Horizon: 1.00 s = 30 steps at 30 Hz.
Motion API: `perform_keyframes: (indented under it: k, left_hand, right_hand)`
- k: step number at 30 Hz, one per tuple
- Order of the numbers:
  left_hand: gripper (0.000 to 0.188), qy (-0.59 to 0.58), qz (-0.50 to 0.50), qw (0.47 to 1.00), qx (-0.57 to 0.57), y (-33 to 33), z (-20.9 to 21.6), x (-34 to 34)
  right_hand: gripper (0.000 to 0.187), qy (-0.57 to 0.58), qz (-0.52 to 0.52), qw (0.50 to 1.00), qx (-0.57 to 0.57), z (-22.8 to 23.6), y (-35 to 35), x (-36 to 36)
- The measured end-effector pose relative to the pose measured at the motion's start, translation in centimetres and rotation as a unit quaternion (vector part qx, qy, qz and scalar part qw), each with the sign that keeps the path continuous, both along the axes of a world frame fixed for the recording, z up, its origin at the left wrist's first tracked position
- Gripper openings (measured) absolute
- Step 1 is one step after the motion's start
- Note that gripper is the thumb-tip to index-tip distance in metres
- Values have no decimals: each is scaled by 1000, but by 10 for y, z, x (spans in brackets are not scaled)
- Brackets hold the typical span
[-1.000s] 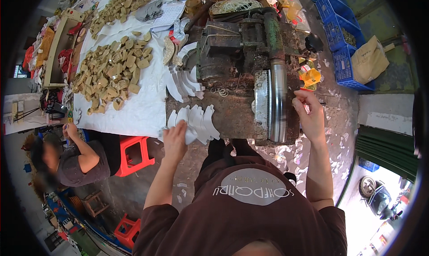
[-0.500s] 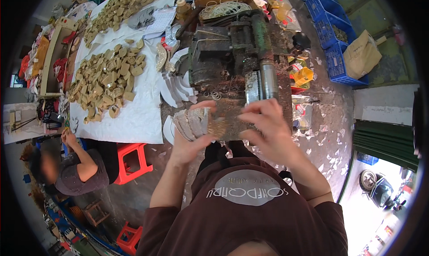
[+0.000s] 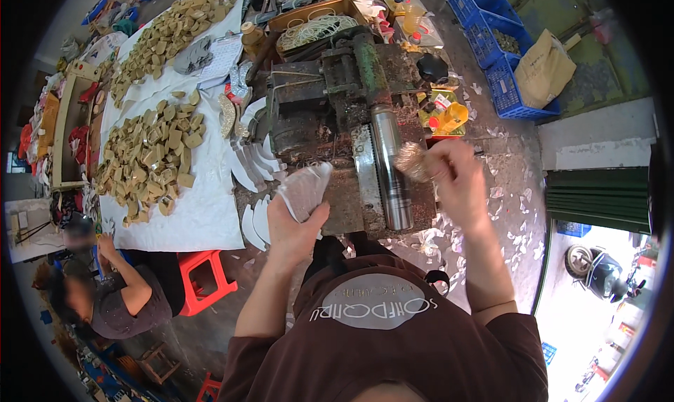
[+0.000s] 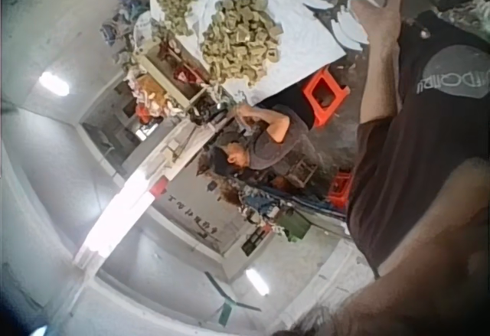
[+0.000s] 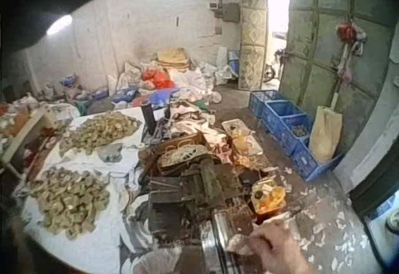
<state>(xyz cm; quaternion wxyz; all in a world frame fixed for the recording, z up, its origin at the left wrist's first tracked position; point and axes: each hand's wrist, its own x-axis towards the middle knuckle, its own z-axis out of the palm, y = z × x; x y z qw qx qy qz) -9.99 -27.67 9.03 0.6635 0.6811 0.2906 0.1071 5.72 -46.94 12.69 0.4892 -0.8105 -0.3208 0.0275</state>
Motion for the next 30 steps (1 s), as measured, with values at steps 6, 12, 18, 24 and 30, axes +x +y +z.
perform_keyframes:
  k: [6, 12, 18, 24, 30]
  left_hand:
    - [58, -36, -260, 942, 208, -8, -6, 13]
    - [55, 18, -256, 944, 209, -21, -11, 23]
    - [49, 8, -127, 977, 173, 14, -19, -16]
    - [53, 136, -77, 881, 448, 80, -78, -93]
    - [55, 251, -323, 742, 531, 70, -140, -142]
  right_hand:
    - [4, 101, 71, 974, -192, -35, -39, 36]
    - [8, -65, 39, 988, -134, -50, -13, 16]
    - [14, 56, -13, 997, -58, -47, -10, 10]
    - [20, 87, -34, 995, -32, -52, -13, 11]
    - [19, 93, -30, 995, -22, -51, -6, 7]
